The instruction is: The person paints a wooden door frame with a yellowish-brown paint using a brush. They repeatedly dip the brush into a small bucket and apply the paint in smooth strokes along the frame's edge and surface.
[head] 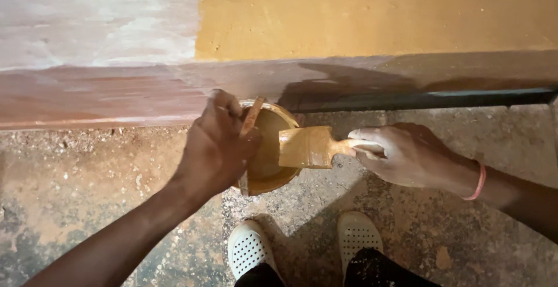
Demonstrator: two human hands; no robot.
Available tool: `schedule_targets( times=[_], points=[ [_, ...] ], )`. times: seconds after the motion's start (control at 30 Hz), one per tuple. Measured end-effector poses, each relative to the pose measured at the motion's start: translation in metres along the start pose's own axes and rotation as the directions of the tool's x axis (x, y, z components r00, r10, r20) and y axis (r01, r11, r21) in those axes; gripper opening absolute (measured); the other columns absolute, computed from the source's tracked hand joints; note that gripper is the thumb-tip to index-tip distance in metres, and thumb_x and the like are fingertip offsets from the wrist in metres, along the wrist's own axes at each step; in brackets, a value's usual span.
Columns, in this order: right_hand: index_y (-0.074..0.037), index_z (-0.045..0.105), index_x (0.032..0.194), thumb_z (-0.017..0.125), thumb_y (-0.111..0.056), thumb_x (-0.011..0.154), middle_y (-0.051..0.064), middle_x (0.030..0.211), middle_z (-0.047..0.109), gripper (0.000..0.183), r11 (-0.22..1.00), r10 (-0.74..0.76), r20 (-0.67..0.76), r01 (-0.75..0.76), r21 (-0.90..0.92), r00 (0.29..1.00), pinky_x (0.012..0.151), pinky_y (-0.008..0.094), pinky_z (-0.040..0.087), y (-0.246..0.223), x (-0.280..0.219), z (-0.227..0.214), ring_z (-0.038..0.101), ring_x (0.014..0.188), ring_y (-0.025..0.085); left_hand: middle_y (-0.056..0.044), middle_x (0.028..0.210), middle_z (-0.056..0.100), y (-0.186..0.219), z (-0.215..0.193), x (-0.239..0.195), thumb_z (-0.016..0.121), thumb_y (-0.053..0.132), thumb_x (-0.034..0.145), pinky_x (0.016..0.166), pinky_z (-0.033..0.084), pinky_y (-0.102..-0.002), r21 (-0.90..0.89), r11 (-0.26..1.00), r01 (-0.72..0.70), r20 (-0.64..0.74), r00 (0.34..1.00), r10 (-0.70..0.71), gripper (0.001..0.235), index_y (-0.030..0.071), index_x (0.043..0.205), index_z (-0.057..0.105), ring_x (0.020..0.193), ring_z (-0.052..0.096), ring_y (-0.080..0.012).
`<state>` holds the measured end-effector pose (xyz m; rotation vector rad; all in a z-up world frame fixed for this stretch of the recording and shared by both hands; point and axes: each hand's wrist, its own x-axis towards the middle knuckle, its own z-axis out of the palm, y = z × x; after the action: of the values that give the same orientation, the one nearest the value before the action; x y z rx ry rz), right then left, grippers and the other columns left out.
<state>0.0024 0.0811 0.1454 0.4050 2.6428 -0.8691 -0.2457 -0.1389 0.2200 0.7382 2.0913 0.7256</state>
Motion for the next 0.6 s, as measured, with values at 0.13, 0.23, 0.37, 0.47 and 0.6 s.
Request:
schedule_targets(
  times=[0.13,0.23,0.37,0.47,0.6],
  points=[
    [-0.028,0.06,0.145,0.06,-0.046,0.096,0.002,0.059,0.067,0.052,0.969,0.222,0.151,-0.202,-0.139,0.963,0.039,0.03,0.04,0.002,-0.006,-0.008,0.041,0.039,0.012,-0.007,0.074,0.056,0.003,-0.017,0.0,0.061,0.012,0.09,0.039,0.05,-0.026,-0.032,0.999,0.043,-0.017,0.999,-0.043,0.033,0.015,0.113,0.038,0.052,0.059,-0.0136],
    [-0.019,0.067,0.133,0.061,-0.041,0.089,-0.003,0.055,0.067,0.05,0.999,0.012,-0.03,-0.013,-0.047,0.999,0.033,0.026,0.039,0.003,-0.014,-0.015,0.04,0.033,0.009,-0.007,0.064,0.059,0.006,-0.026,0.0,0.065,0.018,0.092,0.038,0.047,-0.026,0.067,0.998,-0.021,-0.014,1.0,0.022,0.027,0.008,0.105,0.044,0.049,0.058,-0.0129],
    [-0.024,0.064,0.139,0.064,-0.043,0.092,0.003,0.059,0.068,0.05,0.959,0.279,0.104,-0.272,-0.08,0.955,0.034,0.029,0.04,0.005,-0.029,-0.027,0.045,0.035,0.013,-0.004,0.067,0.065,0.002,-0.045,0.012,0.058,0.03,0.099,0.041,0.049,-0.035,0.558,0.829,0.027,0.095,0.991,-0.096,0.022,0.013,0.111,0.051,0.049,0.059,-0.0174],
    [-0.012,0.062,0.126,0.068,-0.033,0.092,0.001,0.074,0.072,0.04,0.991,0.106,-0.078,-0.112,-0.076,0.991,0.036,0.028,0.047,0.001,-0.034,-0.029,0.055,0.038,0.011,-0.006,0.077,0.073,-0.019,-0.067,0.019,0.064,0.037,0.096,0.046,0.053,-0.036,0.768,0.638,-0.063,0.043,0.998,0.046,0.027,0.015,0.111,0.061,0.055,0.066,-0.018],
    [-0.003,0.058,0.115,0.064,-0.012,0.097,0.01,0.093,0.071,0.022,0.889,-0.41,-0.379,0.269,-0.371,0.83,0.056,0.027,0.058,-0.016,-0.035,-0.004,0.068,0.072,0.017,-0.01,0.086,0.078,-0.069,-0.071,0.036,0.063,0.044,0.096,0.06,0.06,-0.04,0.797,0.592,0.117,-0.077,0.993,-0.094,0.028,0.022,0.11,0.073,0.064,0.075,-0.0222]
  ],
)
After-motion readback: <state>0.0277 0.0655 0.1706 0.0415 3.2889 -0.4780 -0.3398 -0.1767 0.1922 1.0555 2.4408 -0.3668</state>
